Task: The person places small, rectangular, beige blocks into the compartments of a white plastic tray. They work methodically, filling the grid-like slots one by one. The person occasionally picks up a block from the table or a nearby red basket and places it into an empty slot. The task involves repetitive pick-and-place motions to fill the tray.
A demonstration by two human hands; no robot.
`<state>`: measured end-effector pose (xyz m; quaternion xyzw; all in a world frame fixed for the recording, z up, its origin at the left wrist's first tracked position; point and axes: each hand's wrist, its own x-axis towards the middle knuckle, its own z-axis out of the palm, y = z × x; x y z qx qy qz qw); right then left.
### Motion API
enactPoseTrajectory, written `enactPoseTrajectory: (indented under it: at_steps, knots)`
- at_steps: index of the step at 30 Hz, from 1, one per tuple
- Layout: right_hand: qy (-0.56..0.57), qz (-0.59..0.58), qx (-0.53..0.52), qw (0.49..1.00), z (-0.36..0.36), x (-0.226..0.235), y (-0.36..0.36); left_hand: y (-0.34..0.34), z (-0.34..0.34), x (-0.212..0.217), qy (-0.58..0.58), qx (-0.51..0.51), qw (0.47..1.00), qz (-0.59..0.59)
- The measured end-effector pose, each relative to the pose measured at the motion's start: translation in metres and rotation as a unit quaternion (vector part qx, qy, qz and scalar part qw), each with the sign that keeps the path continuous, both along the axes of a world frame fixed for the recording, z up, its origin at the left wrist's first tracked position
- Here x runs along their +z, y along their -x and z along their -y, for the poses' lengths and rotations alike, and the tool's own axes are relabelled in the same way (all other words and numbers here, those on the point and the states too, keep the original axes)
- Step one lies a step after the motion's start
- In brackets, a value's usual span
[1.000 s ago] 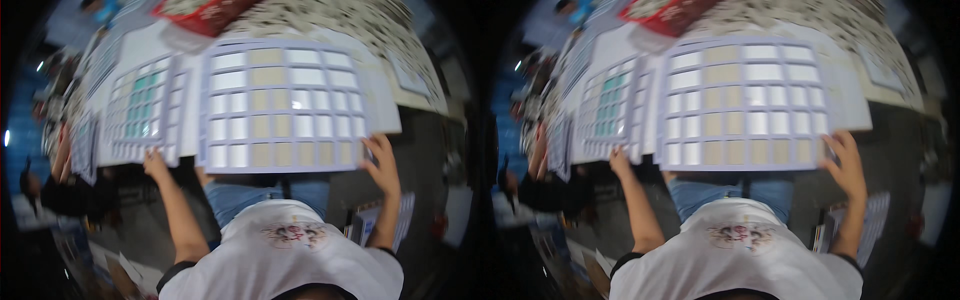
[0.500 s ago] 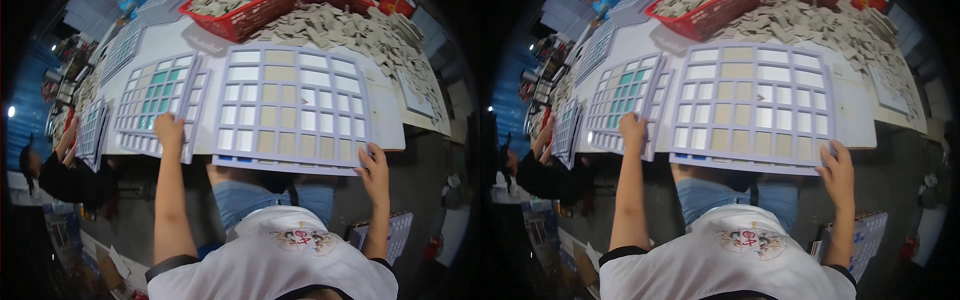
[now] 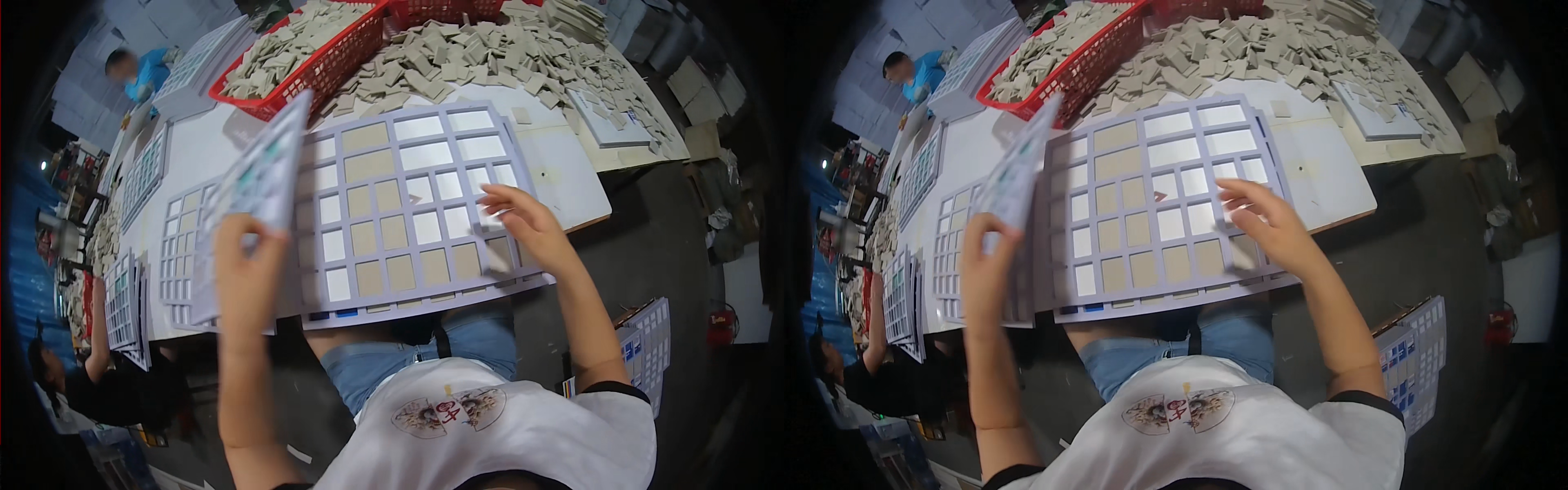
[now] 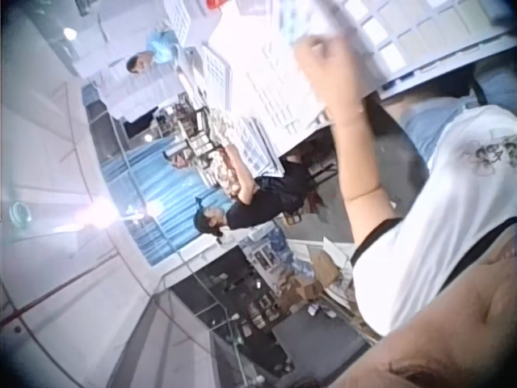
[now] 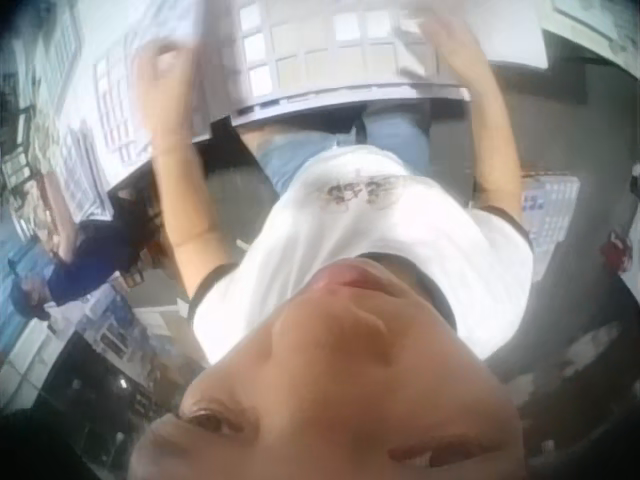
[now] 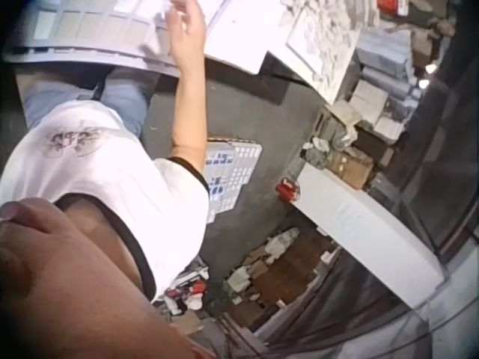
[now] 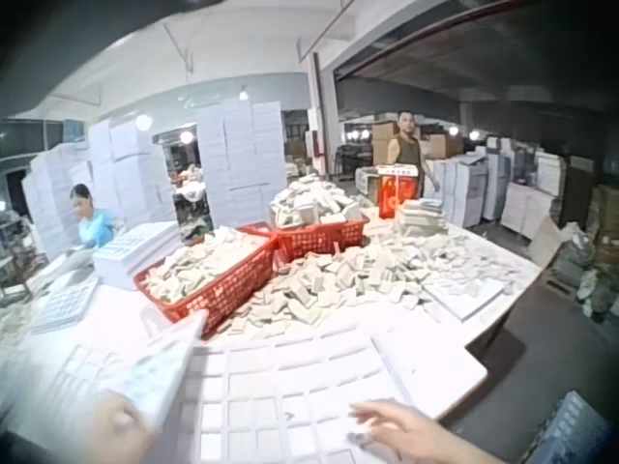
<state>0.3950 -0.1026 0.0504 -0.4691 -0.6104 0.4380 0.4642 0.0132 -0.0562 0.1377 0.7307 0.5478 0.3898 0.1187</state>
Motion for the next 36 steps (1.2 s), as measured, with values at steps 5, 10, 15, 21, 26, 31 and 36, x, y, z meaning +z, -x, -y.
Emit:
enactPoseTrajectory:
  at_steps: [5,10,15,21,26,31,36]
  knots:
    - [0.193,-0.245,0.021,0.95,-0.04,0.006,0.023,-0.156,0.072,-0.044,0.036,-0.16,0.986,-0.04]
    - [0.125,-0.156,-0.084,0.976,-0.043,-0.004,-0.024,-0.145,0.013,-0.048,0.113,-0.282,0.95,0.078]
    - [-0.067,0.36,-0.242,0.899,-0.084,-0.007,-0.078,-0.102,-0.196,-0.058,0.102,-0.153,0.982,-0.044]
    - [0.009,0.363,-0.059,0.93,-0.319,-0.015,-0.033,-0.121,-0.395,-0.131,0.172,-0.095,0.97,-0.14]
    - [0.128,0.544,-0.15,0.816,-0.415,-0.056,0.023,-0.204,-0.409,-0.15,0.306,0.061,0.915,-0.256]
    - [0.025,0.374,-0.182,0.909,-0.449,-0.107,0.023,-0.185,-0.425,-0.188,0.231,-0.029,0.968,-0.089]
    - [0.089,0.067,-0.105,0.988,-0.416,-0.054,0.009,-0.173,-0.396,-0.133,0.285,-0.112,0.925,0.223]
